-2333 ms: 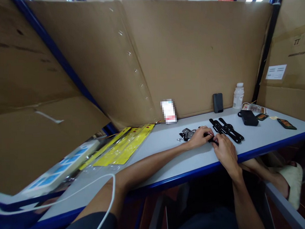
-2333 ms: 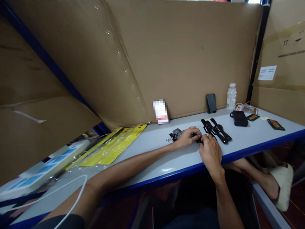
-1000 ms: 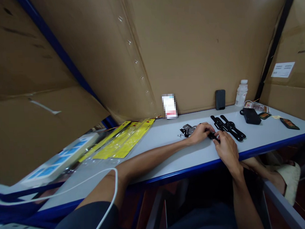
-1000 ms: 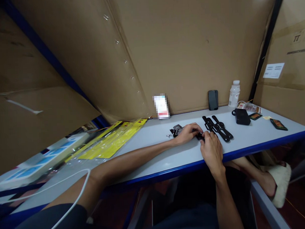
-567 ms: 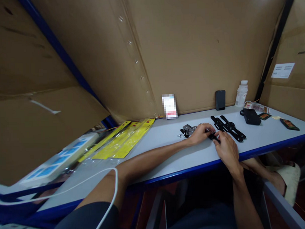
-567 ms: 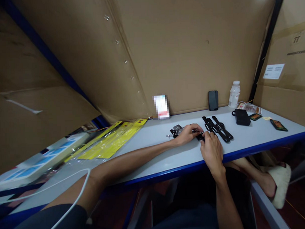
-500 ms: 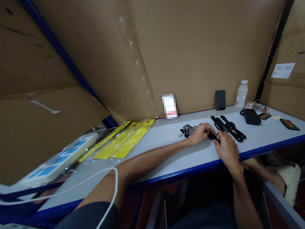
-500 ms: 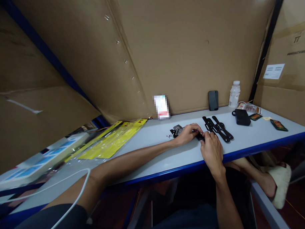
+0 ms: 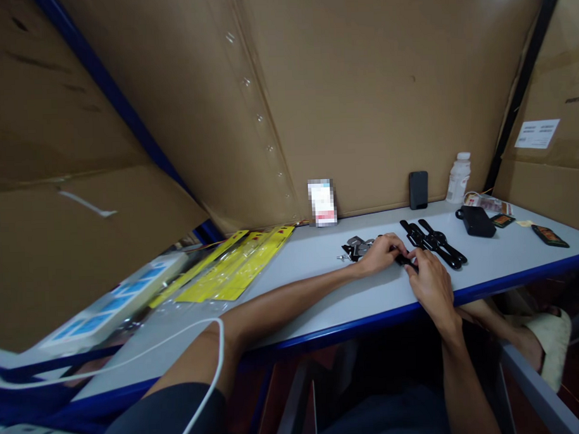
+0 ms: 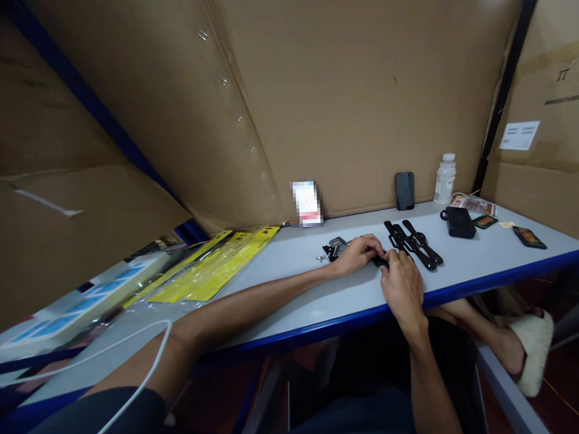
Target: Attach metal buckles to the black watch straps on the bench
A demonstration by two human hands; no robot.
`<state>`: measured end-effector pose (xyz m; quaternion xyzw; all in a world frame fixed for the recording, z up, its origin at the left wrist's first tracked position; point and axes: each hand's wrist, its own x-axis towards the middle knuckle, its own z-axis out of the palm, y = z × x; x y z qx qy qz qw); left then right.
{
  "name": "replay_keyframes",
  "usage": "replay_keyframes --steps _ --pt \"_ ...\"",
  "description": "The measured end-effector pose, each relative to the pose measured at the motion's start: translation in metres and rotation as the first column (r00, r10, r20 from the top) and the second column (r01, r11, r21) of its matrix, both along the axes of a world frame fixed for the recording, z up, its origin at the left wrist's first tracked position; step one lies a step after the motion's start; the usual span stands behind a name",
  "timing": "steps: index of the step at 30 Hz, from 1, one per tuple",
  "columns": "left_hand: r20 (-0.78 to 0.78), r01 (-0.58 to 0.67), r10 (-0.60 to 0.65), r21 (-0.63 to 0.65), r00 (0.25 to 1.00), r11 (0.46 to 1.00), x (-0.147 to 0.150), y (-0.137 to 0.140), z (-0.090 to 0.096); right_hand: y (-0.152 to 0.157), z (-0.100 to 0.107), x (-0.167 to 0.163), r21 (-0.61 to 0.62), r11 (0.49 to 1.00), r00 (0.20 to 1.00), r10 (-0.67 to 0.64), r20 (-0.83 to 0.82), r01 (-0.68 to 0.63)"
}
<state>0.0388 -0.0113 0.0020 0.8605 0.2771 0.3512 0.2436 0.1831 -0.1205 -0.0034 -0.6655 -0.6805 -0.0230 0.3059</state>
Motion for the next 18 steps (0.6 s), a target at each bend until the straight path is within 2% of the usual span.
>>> replay_keyframes --steps 7,11,15,18 --pt "0.035 -0.013 0.015 -0.066 0.999 0.998 0.0018 0.0024 -0.0025 -0.0005 0.0014 -0.0005 -0.01 1.0 1.0 -0.012 0.001 0.012" --pt "0.001 -0.033 0.033 -0.023 0.999 0.999 0.0007 0.0027 -0.002 -0.0005 0.0008 -0.0002 0.002 1.0 1.0 -0.005 -0.014 0.005" --pt "-0.015 0.024 -0.024 0.004 1.0 1.0 0.0001 -0.0013 0.0016 0.0 0.0002 -0.0001 -0.001 1.0 1.0 0.001 -0.022 -0.001" --pt "-0.022 0.022 -0.021 0.016 1.0 1.0 0.0005 -0.0024 0.0016 0.0 0.0004 -0.0005 -0.009 1.0 1.0 -0.007 -0.023 0.006"
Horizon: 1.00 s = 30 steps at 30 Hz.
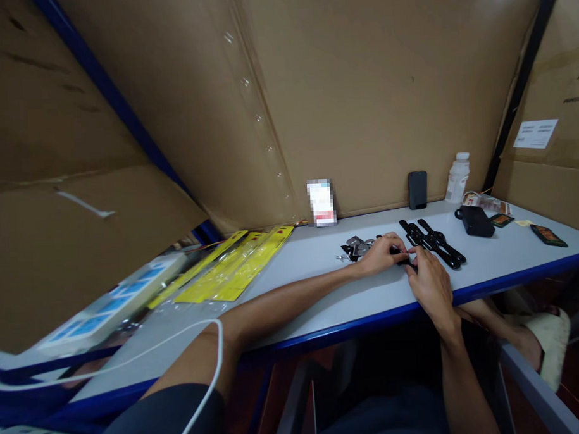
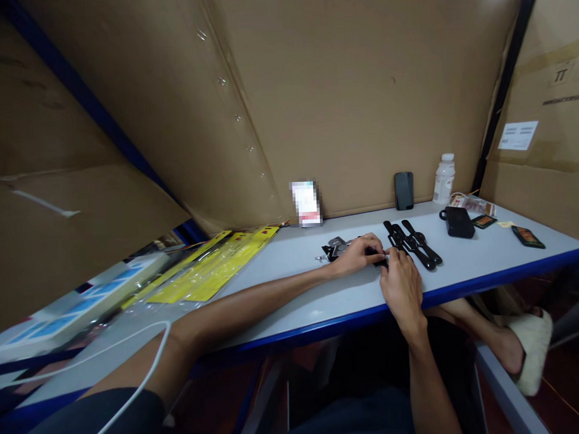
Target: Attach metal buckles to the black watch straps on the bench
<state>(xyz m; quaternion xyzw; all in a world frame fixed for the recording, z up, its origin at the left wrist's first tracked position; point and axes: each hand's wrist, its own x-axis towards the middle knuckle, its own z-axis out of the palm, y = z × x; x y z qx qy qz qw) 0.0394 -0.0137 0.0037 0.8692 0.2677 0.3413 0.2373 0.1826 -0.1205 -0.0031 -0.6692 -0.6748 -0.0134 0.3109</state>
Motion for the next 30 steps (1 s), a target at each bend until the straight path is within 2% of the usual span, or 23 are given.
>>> replay_keyframes --steps 6,12,18,30 --pt "0.044 -0.058 0.062 -0.092 0.997 0.994 -0.0005 0.0046 -0.0039 -0.0007 0.0 -0.0003 0.007 1.0 1.0 -0.007 0.012 0.007" --pt "0.001 0.011 -0.011 -0.002 1.0 1.0 -0.0006 0.0004 0.0007 -0.001 0.0011 -0.0004 0.004 1.0 1.0 -0.002 0.012 0.002" --pt "0.041 -0.065 0.069 -0.093 0.997 0.994 -0.0001 0.0034 -0.0033 -0.0012 0.0018 -0.0008 -0.007 1.0 1.0 -0.012 0.011 0.012" --pt "-0.001 -0.03 0.03 -0.028 1.0 0.999 -0.0015 0.0024 -0.0008 -0.0011 0.0017 -0.0002 -0.008 1.0 1.0 -0.007 0.012 0.007"
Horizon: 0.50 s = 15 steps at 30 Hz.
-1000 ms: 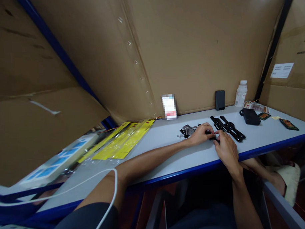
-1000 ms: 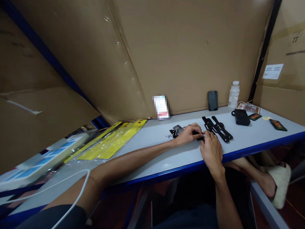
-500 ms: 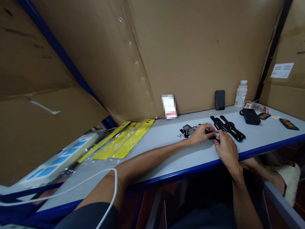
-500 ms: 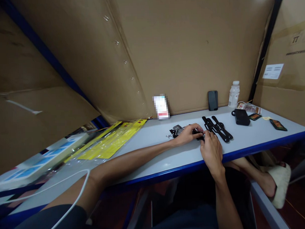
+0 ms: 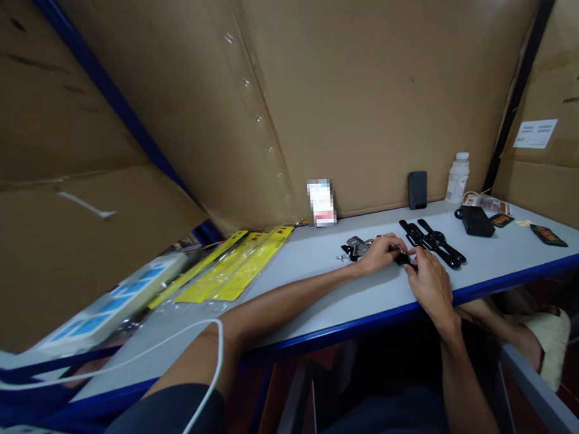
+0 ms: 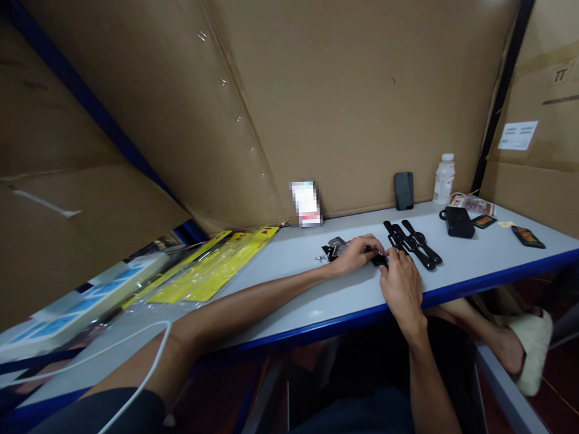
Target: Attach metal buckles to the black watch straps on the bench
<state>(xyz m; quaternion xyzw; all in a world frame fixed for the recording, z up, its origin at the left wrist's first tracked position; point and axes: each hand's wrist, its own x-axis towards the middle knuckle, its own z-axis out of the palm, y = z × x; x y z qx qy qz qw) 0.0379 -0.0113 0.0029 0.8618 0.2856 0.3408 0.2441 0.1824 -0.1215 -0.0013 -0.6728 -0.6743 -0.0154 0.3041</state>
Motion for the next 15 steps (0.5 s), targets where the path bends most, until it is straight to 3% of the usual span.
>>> replay_keyframes --steps 6,10,15 --pt "0.041 0.005 -0.004 -0.03 0.999 1.0 -0.0005 0.005 -0.0043 0.0006 -0.0015 0.0005 0.018 1.0 1.0 0.007 -0.001 -0.007" --pt "0.115 -0.089 0.101 -0.098 0.988 0.991 0.0019 0.0037 -0.007 0.0015 -0.0023 0.0003 0.023 1.0 1.0 -0.002 -0.009 0.003" --pt "0.011 -0.136 0.137 -0.055 0.991 0.989 0.0031 0.0013 -0.0053 0.0013 -0.0009 0.0 0.018 1.0 1.0 0.001 -0.013 -0.001"
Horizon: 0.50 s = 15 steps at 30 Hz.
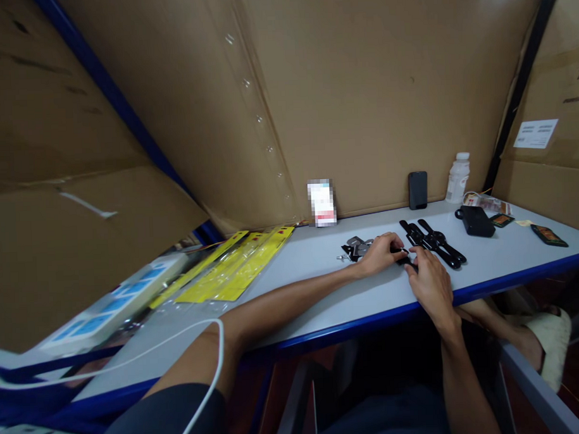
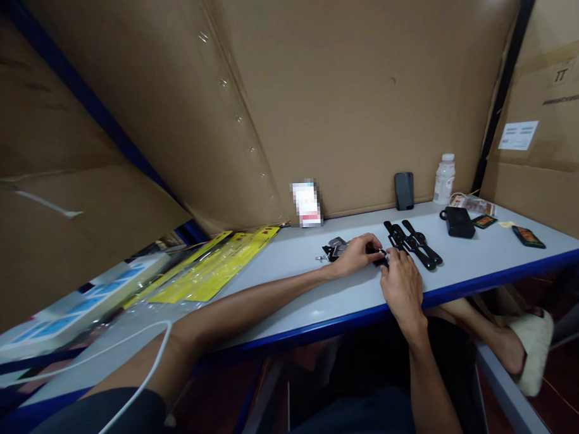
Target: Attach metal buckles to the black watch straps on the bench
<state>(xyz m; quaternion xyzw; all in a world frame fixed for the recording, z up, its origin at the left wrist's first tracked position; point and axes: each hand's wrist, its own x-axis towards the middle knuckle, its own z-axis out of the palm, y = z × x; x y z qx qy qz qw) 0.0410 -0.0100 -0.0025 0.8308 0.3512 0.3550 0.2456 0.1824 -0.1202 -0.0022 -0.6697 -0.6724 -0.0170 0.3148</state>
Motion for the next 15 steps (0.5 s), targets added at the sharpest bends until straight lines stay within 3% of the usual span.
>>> replay_keyframes --steps 6,10,12,15 --pt "-0.004 0.114 -0.114 0.041 0.994 0.993 -0.001 0.0 0.002 -0.001 0.001 0.0 -0.009 1.0 1.0 0.002 0.014 -0.002" --pt "0.011 0.054 -0.055 0.05 0.998 0.997 -0.002 0.002 0.0 0.0 0.0 -0.001 -0.007 1.0 1.0 -0.009 0.011 0.009" --pt "-0.099 0.08 -0.066 0.146 0.993 0.986 -0.005 0.003 0.003 0.0 0.0 -0.001 -0.014 1.0 1.0 -0.026 0.015 0.026" --pt "-0.317 0.242 -0.156 0.256 0.936 0.936 -0.012 0.003 0.011 -0.001 -0.001 0.0 -0.009 0.999 0.998 -0.052 0.032 0.053"
